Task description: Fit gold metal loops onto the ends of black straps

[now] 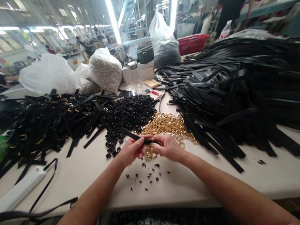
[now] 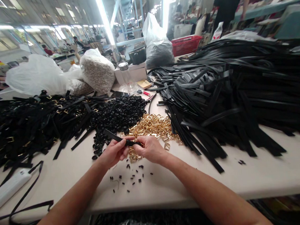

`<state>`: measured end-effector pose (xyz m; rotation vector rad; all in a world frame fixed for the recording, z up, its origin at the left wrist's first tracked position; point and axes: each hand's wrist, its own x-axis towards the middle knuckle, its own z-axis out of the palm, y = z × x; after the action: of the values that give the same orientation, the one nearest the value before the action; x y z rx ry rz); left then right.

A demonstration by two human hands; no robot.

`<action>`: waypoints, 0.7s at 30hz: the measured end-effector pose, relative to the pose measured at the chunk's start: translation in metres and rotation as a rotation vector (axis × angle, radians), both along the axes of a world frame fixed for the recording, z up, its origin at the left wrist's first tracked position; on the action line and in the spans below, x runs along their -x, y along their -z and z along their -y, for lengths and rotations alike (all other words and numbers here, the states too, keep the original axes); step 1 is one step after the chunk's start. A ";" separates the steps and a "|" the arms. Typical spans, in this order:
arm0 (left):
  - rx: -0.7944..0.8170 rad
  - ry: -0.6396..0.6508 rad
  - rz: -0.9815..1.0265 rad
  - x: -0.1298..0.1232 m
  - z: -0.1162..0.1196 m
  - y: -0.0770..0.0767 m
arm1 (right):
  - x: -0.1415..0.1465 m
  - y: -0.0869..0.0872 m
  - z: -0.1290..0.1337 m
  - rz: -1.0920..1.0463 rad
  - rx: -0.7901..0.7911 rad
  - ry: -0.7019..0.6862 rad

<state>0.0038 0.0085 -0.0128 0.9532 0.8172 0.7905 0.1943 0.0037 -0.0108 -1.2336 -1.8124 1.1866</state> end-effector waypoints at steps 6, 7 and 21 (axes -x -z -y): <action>-0.048 -0.032 -0.002 -0.013 0.007 0.002 | 0.007 0.004 0.004 -0.041 -0.056 0.060; -0.055 -0.029 -0.010 -0.015 0.007 0.001 | 0.008 0.005 0.004 -0.077 -0.038 0.058; -0.184 -0.037 -0.251 -0.015 0.003 0.001 | 0.001 0.023 -0.005 -0.154 -0.008 -0.013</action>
<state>0.0186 0.0056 -0.0133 1.2211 0.9938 0.7971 0.1930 0.0083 -0.0334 -1.0963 -1.7133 1.2452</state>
